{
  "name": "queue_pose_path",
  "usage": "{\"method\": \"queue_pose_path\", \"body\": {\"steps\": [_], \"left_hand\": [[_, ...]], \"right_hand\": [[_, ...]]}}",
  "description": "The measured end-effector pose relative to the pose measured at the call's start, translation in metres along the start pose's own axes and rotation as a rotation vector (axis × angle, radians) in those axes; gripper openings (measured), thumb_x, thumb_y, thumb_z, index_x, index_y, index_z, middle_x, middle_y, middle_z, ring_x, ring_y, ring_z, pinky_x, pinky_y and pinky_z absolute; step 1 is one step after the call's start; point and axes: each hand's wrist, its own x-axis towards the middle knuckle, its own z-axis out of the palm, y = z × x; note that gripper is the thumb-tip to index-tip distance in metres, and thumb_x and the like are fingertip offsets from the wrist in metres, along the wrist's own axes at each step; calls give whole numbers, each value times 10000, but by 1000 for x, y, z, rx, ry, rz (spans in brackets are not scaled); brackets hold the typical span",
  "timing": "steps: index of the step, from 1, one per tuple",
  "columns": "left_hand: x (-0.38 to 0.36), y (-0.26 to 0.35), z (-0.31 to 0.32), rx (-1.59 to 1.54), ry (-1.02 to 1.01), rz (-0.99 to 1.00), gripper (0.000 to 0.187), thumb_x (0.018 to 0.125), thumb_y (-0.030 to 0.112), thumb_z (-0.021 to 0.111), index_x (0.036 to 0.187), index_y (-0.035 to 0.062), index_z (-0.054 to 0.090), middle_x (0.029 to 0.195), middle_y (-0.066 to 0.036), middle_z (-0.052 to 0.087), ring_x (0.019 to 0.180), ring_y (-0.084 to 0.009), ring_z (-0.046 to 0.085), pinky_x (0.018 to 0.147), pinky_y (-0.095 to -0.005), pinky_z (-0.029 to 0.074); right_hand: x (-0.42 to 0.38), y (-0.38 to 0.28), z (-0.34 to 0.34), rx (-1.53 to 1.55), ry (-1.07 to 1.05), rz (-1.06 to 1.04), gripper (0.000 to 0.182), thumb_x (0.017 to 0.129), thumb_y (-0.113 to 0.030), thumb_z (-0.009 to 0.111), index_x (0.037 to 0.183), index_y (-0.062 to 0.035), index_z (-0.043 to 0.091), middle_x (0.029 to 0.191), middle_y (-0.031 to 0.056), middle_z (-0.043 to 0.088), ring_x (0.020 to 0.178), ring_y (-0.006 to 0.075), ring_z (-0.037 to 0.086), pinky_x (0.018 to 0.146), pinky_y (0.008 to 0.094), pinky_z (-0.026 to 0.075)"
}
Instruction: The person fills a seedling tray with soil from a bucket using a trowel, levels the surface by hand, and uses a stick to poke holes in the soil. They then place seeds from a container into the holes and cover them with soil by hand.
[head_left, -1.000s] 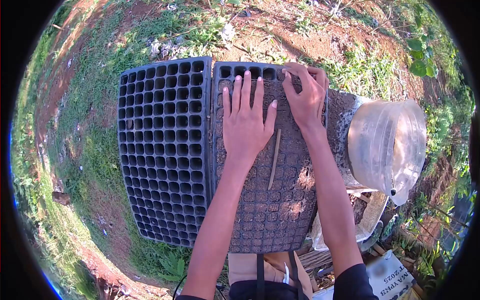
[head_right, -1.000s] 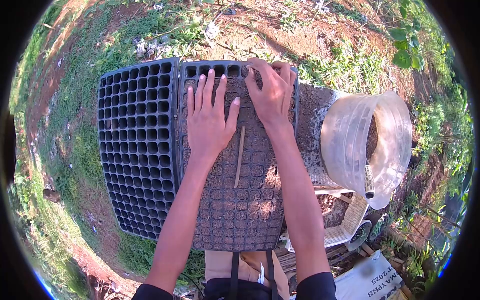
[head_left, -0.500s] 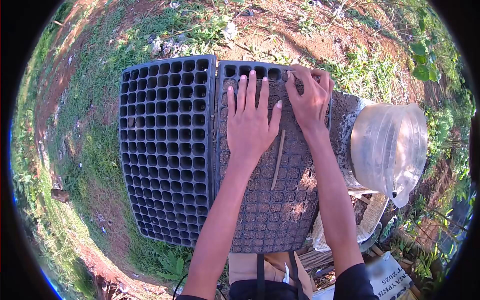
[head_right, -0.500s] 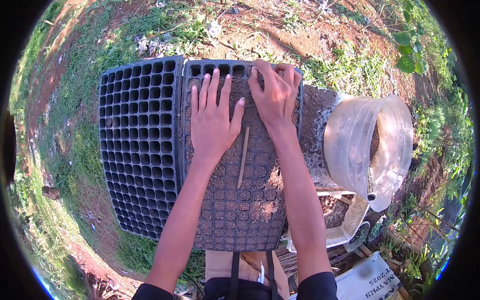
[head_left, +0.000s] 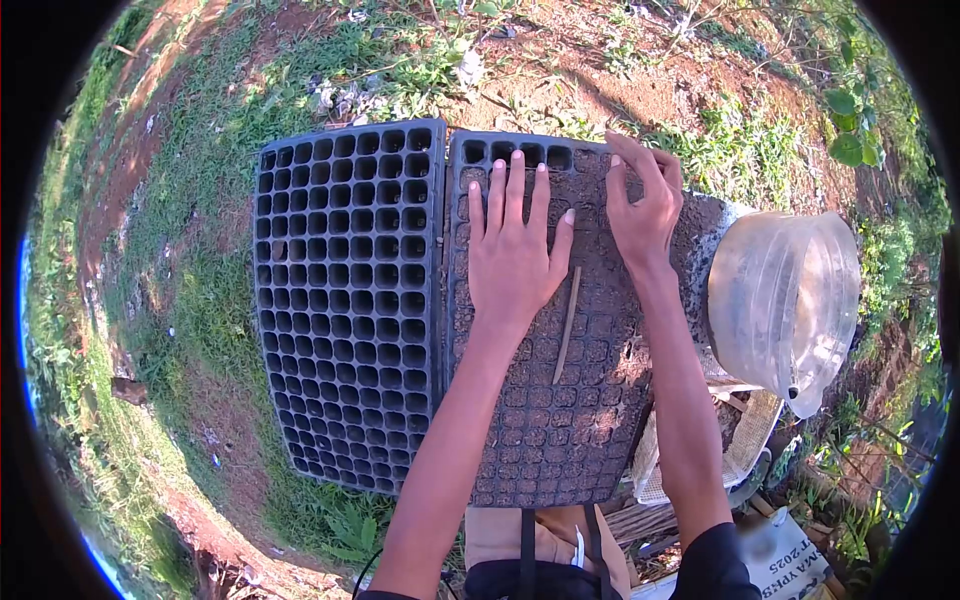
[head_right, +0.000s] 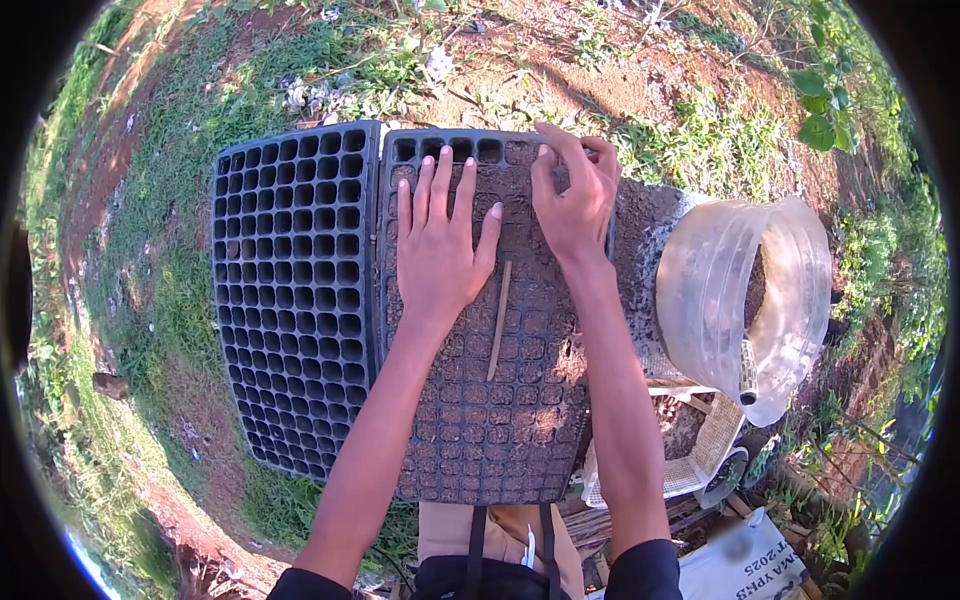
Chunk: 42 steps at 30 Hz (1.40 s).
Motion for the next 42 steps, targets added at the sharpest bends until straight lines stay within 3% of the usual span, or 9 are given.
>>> {"method": "queue_pose_path", "body": {"steps": [2, 3, 5, 6, 8, 9, 18, 42], "left_hand": [[-1, -1, 1, -4, -1, -3, 562, 1016, 377, 553, 1482, 67, 501, 1572, -172, 418, 1484, -344, 356, 1247, -526, 218], [-1, 0, 1, -8, -1, -2, 562, 1018, 378, 550, 1484, 69, 499, 1574, -173, 416, 1486, -345, 352, 1247, -527, 215], [-1, 0, 1, -14, 3, -2, 562, 1019, 378, 547, 1487, 71, 497, 1575, -174, 414, 1488, -347, 349, 1248, -527, 213], [-1, 0, 1, -14, -2, -3, 561, 1020, 378, 546, 1487, 71, 497, 1577, -176, 411, 1491, -347, 346, 1247, -529, 212], [-1, -1, 0, -10, -8, -2, 560, 1021, 378, 544, 1488, 72, 497, 1579, -177, 408, 1494, -346, 343, 1247, -530, 211], [-1, -1, -1, -11, -14, -4, 561, 1022, 379, 543, 1489, 73, 495, 1582, -177, 406, 1495, -347, 341, 1247, -530, 210], [-1, 0, 0, -5, -22, -6, 564, 1021, 377, 543, 1496, 77, 486, 1586, -176, 401, 1492, -352, 346, 1246, -532, 212], [-1, 0, -1, -14, -13, -9, 559, 1016, 371, 558, 1492, 85, 496, 1585, -168, 404, 1485, -347, 356, 1244, -535, 226]], "right_hand": [[-1, -6, -11, -59, -93, -35, 347, 915, -126, 693, 1248, -212, 735, 1354, 117, 671, 1127, 285, 555, 1070, 437, 368], [-5, -6, -14, -62, -93, -36, 347, 915, -126, 693, 1248, -212, 735, 1354, 117, 671, 1127, 285, 555, 1070, 437, 368], [-12, -4, -18, -287, -207, -171, 346, 951, -239, 678, 1288, -301, 727, 1576, 151, 456, 1305, 334, 482, 1149, 473, 308], [-15, -3, -20, -286, -206, -173, 346, 951, -239, 678, 1288, -301, 727, 1576, 151, 456, 1305, 334, 482, 1149, 473, 308], [-18, -2, -22, -352, -306, -219, 341, 982, -358, 633, 1315, -369, 706, 1648, 156, 330, 1441, 348, 370, 1205, 500, 233], [-18, -2, -23, -338, -329, -211, 348, 995, -406, 602, 1327, -370, 698, 1651, 155, 320, 1469, 353, 339, 1232, 517, 173], [-18, -2, -19, -407, -333, -191, 364, 1018, -440, 558, 1361, -387, 668, 1661, 144, 297, 1482, 352, 314, 1241, 523, 145], [-19, 1, -17, -417, -289, -118, 421, 1015, -415, 580, 1424, -326, 623, 1656, 155, 301, 1471, 381, 320, 1234, 527, 180]]}}
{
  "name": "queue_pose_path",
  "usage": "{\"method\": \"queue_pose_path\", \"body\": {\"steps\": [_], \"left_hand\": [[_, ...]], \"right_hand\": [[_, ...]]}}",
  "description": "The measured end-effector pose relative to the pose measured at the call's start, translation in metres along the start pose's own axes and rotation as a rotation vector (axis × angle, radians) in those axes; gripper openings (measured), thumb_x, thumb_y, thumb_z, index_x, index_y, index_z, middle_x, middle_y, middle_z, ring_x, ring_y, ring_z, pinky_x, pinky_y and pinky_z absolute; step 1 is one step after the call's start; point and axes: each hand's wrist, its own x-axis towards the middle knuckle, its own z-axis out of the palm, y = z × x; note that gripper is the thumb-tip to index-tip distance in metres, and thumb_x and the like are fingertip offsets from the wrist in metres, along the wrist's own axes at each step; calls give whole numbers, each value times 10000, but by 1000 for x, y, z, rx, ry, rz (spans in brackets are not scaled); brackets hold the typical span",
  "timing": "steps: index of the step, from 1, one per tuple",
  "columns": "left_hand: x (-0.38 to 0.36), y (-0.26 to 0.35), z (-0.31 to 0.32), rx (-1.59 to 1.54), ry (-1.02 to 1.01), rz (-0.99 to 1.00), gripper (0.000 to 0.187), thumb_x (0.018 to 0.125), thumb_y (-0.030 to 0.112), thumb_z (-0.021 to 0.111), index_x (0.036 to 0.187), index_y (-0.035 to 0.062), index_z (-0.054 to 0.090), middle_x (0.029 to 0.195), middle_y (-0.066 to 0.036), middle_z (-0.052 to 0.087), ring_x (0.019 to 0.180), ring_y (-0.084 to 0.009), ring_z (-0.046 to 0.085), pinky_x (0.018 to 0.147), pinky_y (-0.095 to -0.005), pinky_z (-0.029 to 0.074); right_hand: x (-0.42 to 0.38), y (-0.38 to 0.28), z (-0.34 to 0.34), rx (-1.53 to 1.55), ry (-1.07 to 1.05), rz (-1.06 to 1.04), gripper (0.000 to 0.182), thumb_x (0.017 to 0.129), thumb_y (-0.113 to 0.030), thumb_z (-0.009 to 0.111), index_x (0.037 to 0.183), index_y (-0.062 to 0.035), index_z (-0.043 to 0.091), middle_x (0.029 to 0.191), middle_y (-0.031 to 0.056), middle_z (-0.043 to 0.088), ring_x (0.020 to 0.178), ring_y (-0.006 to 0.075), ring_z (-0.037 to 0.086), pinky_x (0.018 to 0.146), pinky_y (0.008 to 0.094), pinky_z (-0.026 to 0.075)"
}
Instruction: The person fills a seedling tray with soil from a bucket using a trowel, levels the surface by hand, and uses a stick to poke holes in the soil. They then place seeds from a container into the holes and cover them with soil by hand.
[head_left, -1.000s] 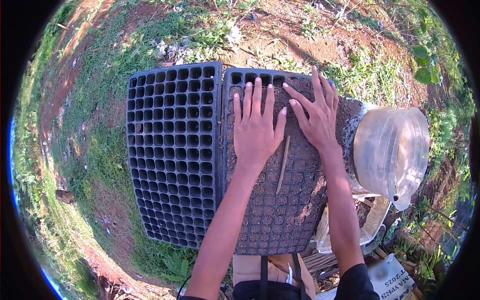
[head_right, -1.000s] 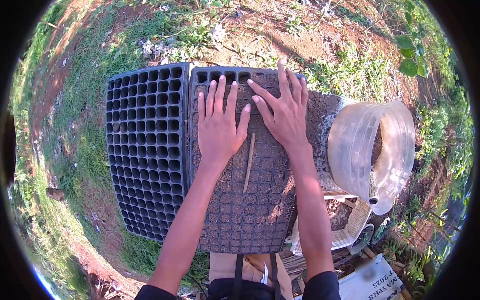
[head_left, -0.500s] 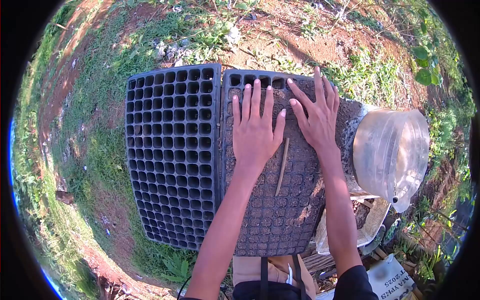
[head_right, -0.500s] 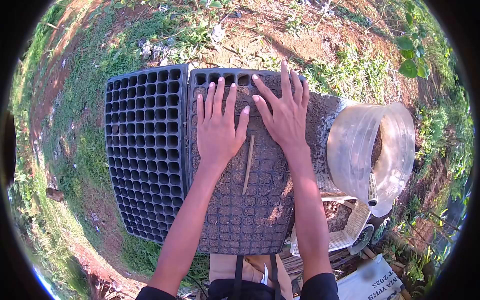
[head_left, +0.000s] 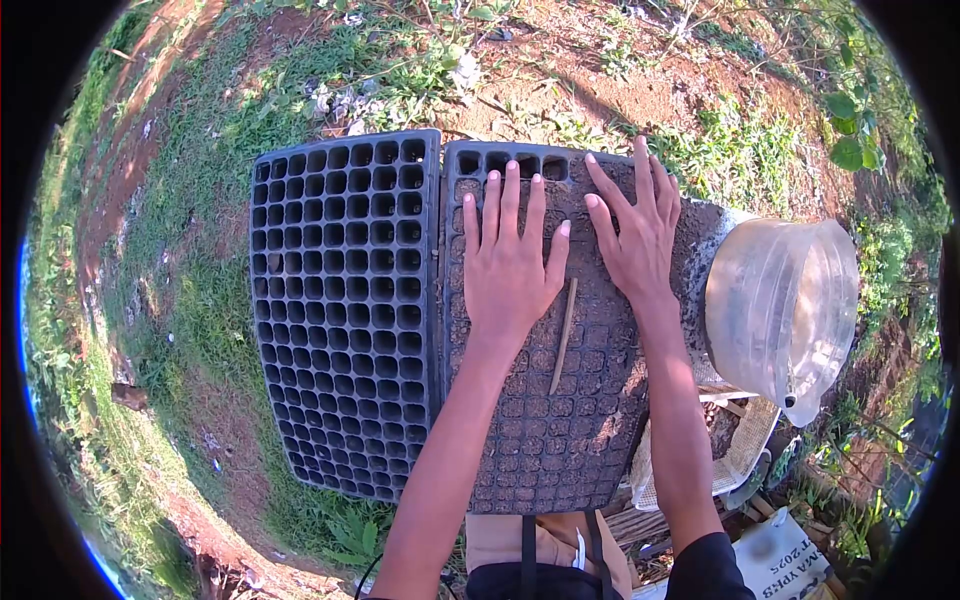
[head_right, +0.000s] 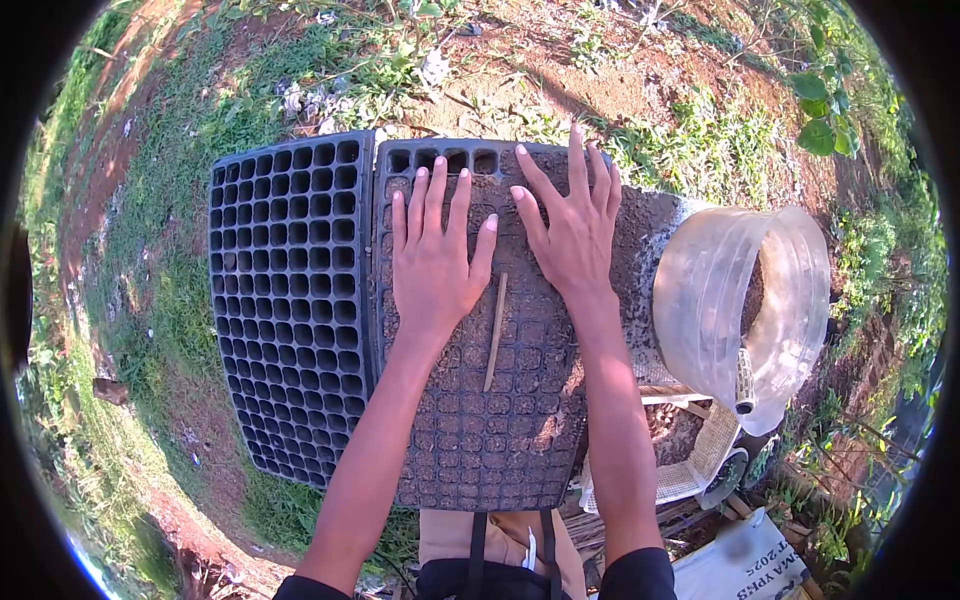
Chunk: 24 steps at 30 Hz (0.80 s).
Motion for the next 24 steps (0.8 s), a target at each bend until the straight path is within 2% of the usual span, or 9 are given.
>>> {"method": "queue_pose_path", "body": {"steps": [7, 12, 15, 18, 22, 24], "left_hand": [[1, 0, -1, -5, -7, -3, 560, 1017, 370, 555, 1495, 86, 494, 1586, -172, 404, 1486, -349, 356, 1246, -534, 220], [1, 0, -1, -1, -9, -3, 560, 1017, 368, 554, 1495, 83, 494, 1586, -173, 405, 1487, -352, 355, 1245, -536, 220], [1, 0, -1, -2, -10, -1, 558, 1019, 366, 551, 1495, 81, 492, 1585, -173, 405, 1488, -353, 354, 1244, -536, 221], [1, 0, -2, 0, -13, 0, 555, 1021, 363, 548, 1495, 80, 491, 1585, -172, 406, 1487, -353, 355, 1243, -537, 222], [1, 1, -2, 3, -13, 1, 553, 1019, 358, 553, 1493, 79, 493, 1584, -171, 407, 1486, -353, 357, 1242, -538, 223], [1, 1, -3, 2, -11, 2, 554, 1017, 356, 556, 1493, 80, 493, 1584, -170, 407, 1486, -352, 358, 1241, -538, 224]], "right_hand": [[1, -2, -3, -16, -35, -11, 420, 1038, -385, 532, 1449, -327, 601, 1666, 151, 275, 1495, 365, 287, 1233, 537, 181], [2, -3, -2, 21, -54, 27, 460, 1049, -426, 490, 1505, -372, 521, 1680, 167, 222, 1514, 378, 254, 1244, 553, 141], [2, -3, 0, -61, -82, -5, 452, 1037, -485, 503, 1482, -415, 531, 1665, 182, 251, 1521, 391, 244, 1247, 560, 124], [2, -3, -1, 11, -57, 21, 435, 1036, -485, 504, 1465, -429, 548, 1666, 182, 247, 1528, 392, 231, 1247, 567, 109], [2, -1, -1, -29, -70, 2, 433, 1038, -482, 501, 1463, -420, 556, 1668, 182, 244, 1523, 395, 236, 1247, 565, 103], [1, 0, -1, 73, -21, 12, 406, 1037, -467, 511, 1425, -396, 609, 1667, 174, 254, 1513, 396, 250, 1248, 560, 102]]}}
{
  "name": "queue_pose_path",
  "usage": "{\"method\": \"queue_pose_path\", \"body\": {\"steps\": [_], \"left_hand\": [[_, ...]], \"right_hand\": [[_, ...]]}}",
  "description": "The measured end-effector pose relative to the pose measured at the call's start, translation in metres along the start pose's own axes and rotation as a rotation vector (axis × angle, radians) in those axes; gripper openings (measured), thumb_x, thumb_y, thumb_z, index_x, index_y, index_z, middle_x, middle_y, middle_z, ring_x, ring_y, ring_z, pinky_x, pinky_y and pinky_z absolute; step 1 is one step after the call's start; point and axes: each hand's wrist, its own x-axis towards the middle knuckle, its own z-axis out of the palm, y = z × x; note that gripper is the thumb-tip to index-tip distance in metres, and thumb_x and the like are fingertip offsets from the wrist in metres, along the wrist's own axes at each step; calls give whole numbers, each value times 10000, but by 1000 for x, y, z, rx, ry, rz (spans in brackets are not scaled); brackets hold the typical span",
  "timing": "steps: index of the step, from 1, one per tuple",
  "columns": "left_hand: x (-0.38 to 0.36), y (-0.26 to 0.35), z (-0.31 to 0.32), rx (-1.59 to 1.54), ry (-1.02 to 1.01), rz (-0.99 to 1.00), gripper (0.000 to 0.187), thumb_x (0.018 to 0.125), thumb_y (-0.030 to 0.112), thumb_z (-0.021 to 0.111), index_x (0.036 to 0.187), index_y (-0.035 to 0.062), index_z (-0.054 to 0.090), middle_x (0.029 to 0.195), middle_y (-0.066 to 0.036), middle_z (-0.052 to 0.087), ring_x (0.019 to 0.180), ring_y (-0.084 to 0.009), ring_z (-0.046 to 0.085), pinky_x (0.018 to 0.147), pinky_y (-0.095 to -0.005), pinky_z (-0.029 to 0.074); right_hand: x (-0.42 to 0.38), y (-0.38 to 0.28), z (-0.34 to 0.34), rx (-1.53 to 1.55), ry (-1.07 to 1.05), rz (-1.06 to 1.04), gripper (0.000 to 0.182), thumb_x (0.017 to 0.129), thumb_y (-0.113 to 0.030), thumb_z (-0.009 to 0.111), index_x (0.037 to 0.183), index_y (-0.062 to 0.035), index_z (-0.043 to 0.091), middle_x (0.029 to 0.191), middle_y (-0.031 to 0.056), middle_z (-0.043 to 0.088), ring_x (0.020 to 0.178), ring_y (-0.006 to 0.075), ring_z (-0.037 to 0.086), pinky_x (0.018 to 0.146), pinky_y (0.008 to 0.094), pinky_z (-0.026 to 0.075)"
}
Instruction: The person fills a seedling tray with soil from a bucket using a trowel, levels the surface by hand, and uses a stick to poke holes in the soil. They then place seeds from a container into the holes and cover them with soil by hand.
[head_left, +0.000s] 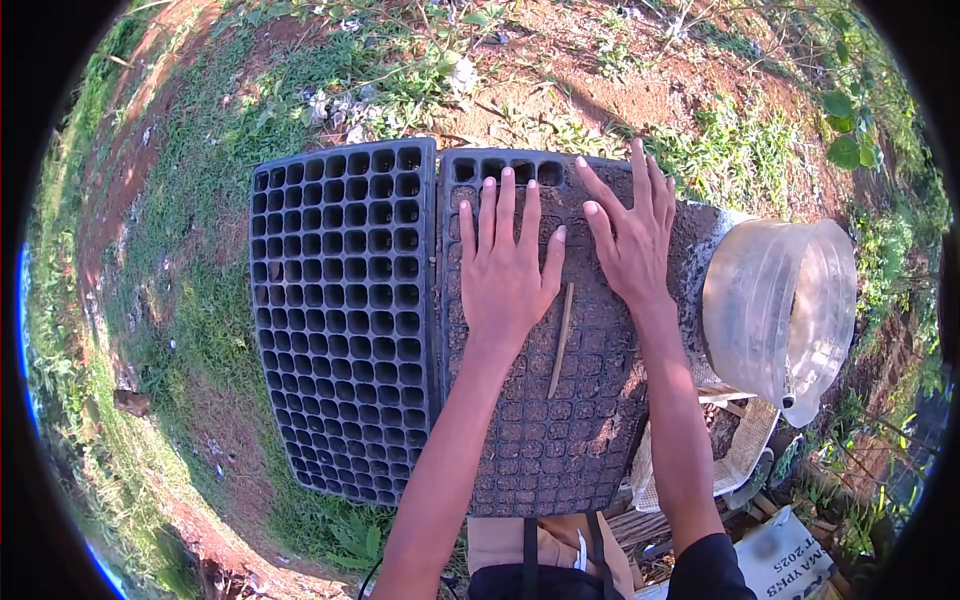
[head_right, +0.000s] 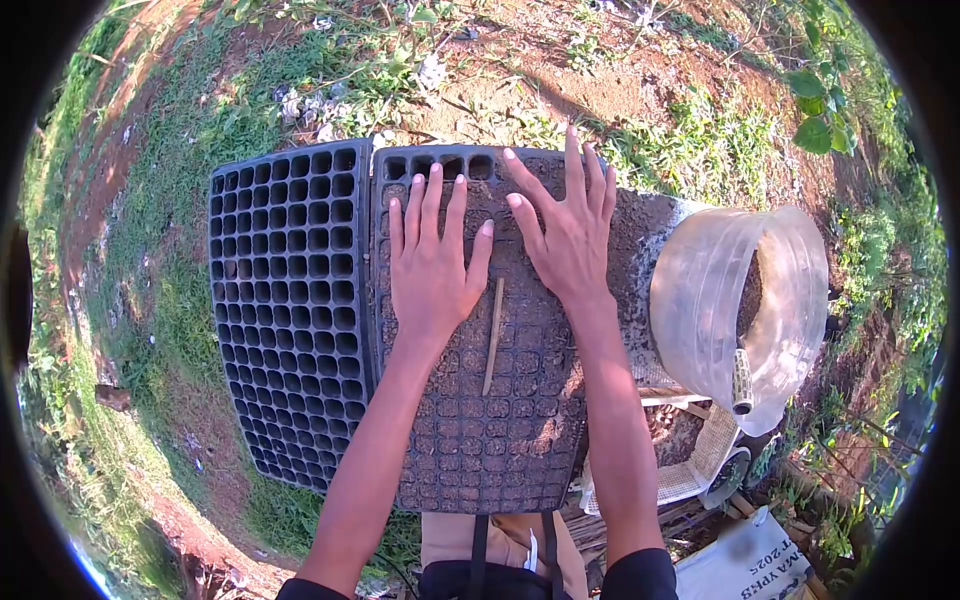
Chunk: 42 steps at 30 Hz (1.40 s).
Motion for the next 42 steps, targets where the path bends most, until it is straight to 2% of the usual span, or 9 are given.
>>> {"method": "queue_pose_path", "body": {"steps": [4, 7, 9, 12, 16, 25, 30, 33, 42], "left_hand": [[0, 0, 0, 3, 3, -1, 556, 1014, 354, 564, 1493, 81, 494, 1583, -169, 409, 1486, -349, 359, 1241, -539, 225], [0, 0, 1, -5, 8, -3, 557, 1012, 354, 567, 1492, 80, 496, 1584, -169, 407, 1485, -348, 360, 1240, -539, 227], [1, 0, 0, 3, 4, -4, 557, 1013, 356, 567, 1491, 79, 496, 1585, -169, 406, 1485, -347, 360, 1240, -538, 227], [1, 1, 0, 10, -4, -5, 557, 1013, 358, 566, 1490, 77, 497, 1586, -168, 404, 1485, -347, 360, 1240, -537, 228], [0, 0, 1, 8, 4, -5, 559, 1015, 360, 562, 1492, 76, 494, 1587, -169, 403, 1486, -349, 357, 1241, -538, 226], [0, 0, 1, 13, 1, 1, 562, 1018, 359, 558, 1500, 80, 483, 1588, -168, 403, 1489, -350, 353, 1243, -540, 219], [0, 0, 0, 13, -7, -1, 564, 1019, 358, 557, 1504, 82, 479, 1588, -168, 402, 1492, -349, 348, 1243, -542, 216], [0, 0, 0, 15, -10, -1, 564, 1020, 358, 556, 1506, 84, 477, 1590, -167, 398, 1494, -348, 347, 1243, -543, 215], [0, 1, 1, 30, -16, -1, 559, 1018, 354, 555, 1505, 89, 479, 1594, -161, 392, 1496, -342, 342, 1247, -535, 212]], "right_hand": [[-2, -1, -4, -59, -36, -62, 389, 1067, -418, 448, 1392, -362, 652, 1671, 149, 264, 1514, 376, 256, 1247, 563, 111], [-2, 1, -2, -24, 33, -49, 359, 1063, -382, 476, 1331, -326, 708, 1650, 141, 323, 1490, 364, 302, 1244, 541, 137], [-4, 7, 1, 80, 118, -17, 309, 1010, -370, 597, 1269, -298, 750, 1607, 119, 411, 1461, 361, 350, 1235, 538, 177], [-6, 6, 0, 7, 105, -20, 278, 991, -346, 633, 1212, -264, 781, 1568, 112, 473, 1434, 345, 387, 1224, 524, 213], [-5, 3, 0, -16, 102, -27, 262, 992, -341, 635, 1194, -275, 789, 1568, 105, 477, 1429, 341, 391, 1219, 520, 223], [-3, 2, -1, -26, 66, -46, 330, 1011, -413, 587, 1280, -302, 743, 1593, 137, 432, 1446, 359, 354, 1231, 540, 169], [0, -6, -1, -111, -31, -37, 442, 1029, -509, 505, 1456, -412, 569, 1662, 173, 268, 1503, 378, 272, 1236, 592, 100], [1, -6, 0, -151, -74, -35, 458, 1030, -530, 488, 1477, -437, 532, 1669, 185, 233, 1525, 386, 230, 1236, 611, 75], [-1, -4, 0, -114, -56, -13, 449, 1029, -533, 486, 1460, -430, 555, 1664, 187, 248, 1530, 391, 216, 1238, 619, 60]]}}
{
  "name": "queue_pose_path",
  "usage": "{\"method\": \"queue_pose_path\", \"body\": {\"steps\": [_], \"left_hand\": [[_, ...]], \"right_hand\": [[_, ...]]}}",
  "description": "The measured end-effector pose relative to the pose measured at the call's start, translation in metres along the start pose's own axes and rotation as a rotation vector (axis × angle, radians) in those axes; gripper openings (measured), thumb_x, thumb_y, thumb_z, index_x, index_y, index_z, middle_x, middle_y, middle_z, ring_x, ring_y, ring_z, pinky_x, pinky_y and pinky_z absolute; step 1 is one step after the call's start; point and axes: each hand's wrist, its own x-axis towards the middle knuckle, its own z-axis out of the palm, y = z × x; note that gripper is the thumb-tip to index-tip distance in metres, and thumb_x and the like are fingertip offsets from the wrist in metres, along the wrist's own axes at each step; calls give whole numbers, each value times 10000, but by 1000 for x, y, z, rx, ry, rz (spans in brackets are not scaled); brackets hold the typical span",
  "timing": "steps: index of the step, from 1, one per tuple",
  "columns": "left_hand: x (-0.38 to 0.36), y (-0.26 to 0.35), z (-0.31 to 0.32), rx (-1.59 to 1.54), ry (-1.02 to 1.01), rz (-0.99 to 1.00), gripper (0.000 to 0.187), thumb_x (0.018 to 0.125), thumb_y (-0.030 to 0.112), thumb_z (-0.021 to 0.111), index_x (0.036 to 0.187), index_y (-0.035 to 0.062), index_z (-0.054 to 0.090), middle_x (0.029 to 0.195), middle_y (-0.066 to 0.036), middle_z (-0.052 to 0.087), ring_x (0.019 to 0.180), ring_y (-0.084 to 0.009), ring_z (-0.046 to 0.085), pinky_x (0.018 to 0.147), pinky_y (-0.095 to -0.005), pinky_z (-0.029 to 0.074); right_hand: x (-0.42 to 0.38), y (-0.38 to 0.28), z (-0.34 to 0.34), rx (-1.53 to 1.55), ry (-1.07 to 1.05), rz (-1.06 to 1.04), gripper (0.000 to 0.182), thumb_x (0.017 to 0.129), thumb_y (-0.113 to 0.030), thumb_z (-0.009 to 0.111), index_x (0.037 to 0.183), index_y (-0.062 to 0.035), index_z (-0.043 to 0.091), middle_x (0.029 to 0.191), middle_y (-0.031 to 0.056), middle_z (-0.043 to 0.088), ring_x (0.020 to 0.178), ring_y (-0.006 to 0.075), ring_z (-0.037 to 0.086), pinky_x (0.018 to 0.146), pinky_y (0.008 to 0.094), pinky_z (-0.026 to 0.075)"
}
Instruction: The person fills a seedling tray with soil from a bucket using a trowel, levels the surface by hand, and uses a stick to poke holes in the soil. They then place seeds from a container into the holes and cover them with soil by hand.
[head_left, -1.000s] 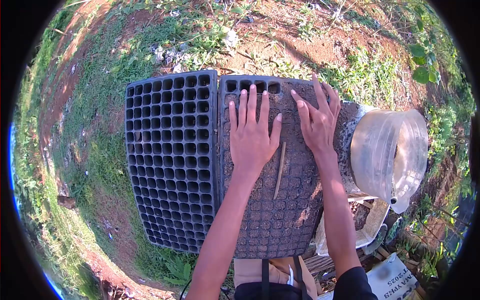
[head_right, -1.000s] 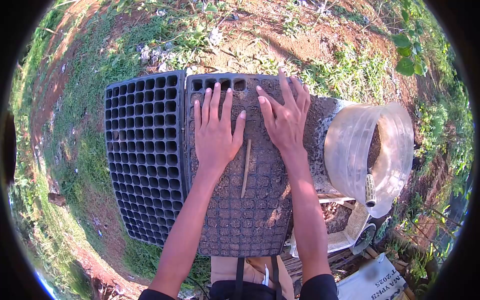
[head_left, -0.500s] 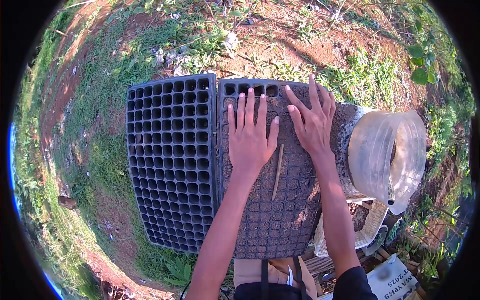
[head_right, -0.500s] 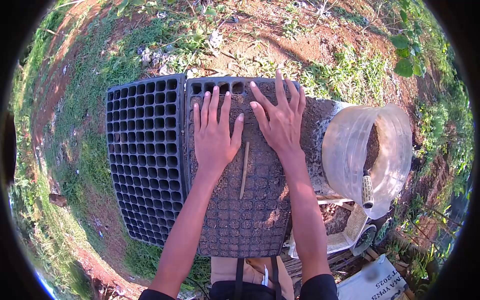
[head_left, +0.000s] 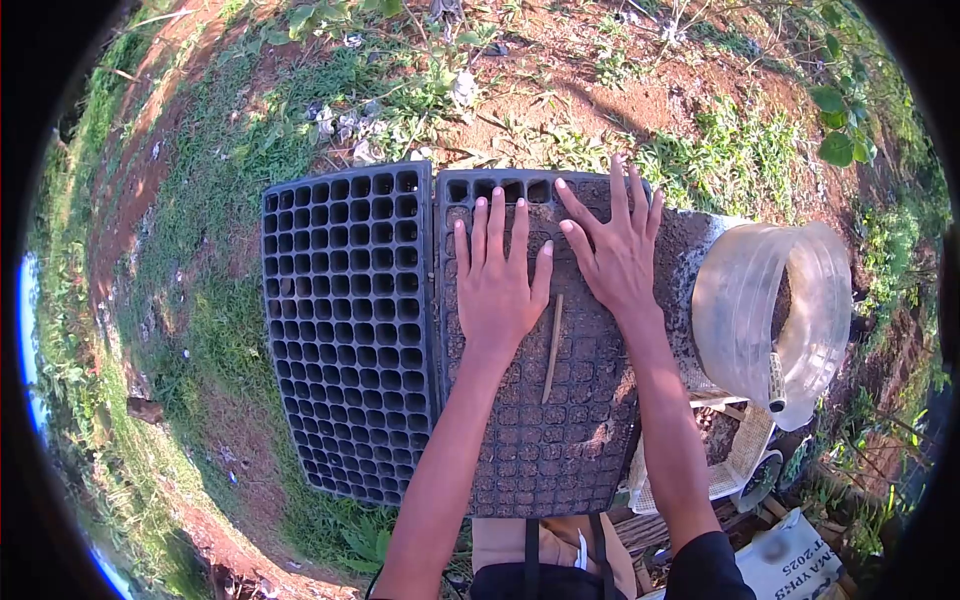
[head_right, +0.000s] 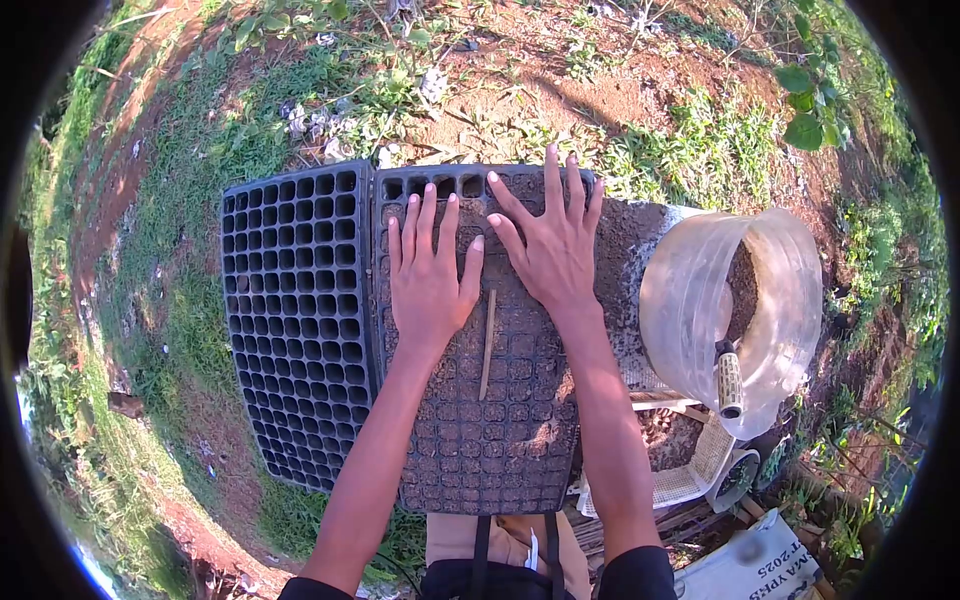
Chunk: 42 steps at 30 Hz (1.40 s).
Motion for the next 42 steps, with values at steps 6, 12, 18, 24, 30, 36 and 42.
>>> {"method": "queue_pose_path", "body": {"steps": [6, 12, 18, 24, 30, 36, 42], "left_hand": [[2, 1, -2, 15, -2, 3, 551, 1022, 347, 550, 1504, 88, 477, 1599, -158, 383, 1499, -335, 335, 1252, -530, 207], [-1, -1, -1, -6, 1, 12, 558, 1031, 356, 539, 1505, 72, 462, 1606, -161, 373, 1512, -333, 313, 1257, -528, 193], [-2, -6, 0, -149, -5, -15, 548, 1034, 347, 530, 1510, 86, 455, 1623, -156, 349, 1531, -337, 277, 1268, -518, 183], [-50, -11, -67, -460, 24, -46, 304, 1023, 170, 596, 1309, 74, 626, 1198, -148, 698, 1217, -320, 640, 1027, -480, 510], [-151, -11, -135, -843, -43, -589, 284, 1079, 233, 544, 1067, -23, 666, 590, -50, 617, 445, -89, 568, 417, -269, 443], [-218, -17, -144, -825, -134, -707, 484, 1085, 347, 522, 841, -38, 683, 506, -19, 517, 409, -79, 507, 420, -260, 377], [-227, -16, -160, -768, -251, -619, 420, 1054, 306, 583, 812, -20, 693, 538, -4, 540, 434, -64, 489, 456, -261, 364]], "right_hand": [[-2, 6, -2, 235, 82, 2, 455, 1030, -429, 531, 1472, -326, 570, 1649, 193, 275, 1513, 397, 244, 1253, 576, 100], [-77, -14, -60, 627, 128, 151, 394, 880, -9, 720, 1264, -97, 698, 1182, 116, 695, 1105, 309, 623, 948, 408, 511], [-210, -46, -111, 817, -93, 574, 252, 859, 34, 723, 1093, -56, 749, 990, 117, 736, 919, 301, 679, 812, 393, 544], [-252, -52, -181, 487, 229, 445, 351, 809, 124, 643, 1085, -66, 749, 1026, 100, 718, 989, 314, 630, 873, 433, 506], [-179, 20, -249, 55, 374, 585, 268, 928, -50, 637, 1185, -84, 704, 1109, 125, 664, 1113, 337, 531, 968, 465, 434], [-138, 116, -188, 132, -513, 822, 610, 904, -395, 650, 1427, -113, 513, 1163, 292, 702, 1216, 487, 607, 1063, 544, 459], [-150, 150, -145, 182, -359, 851, 654, 815, -339, 730, 1400, -128, 529, 1097, 301, 712, 1124, 494, 652, 1015, 566, 482]]}}
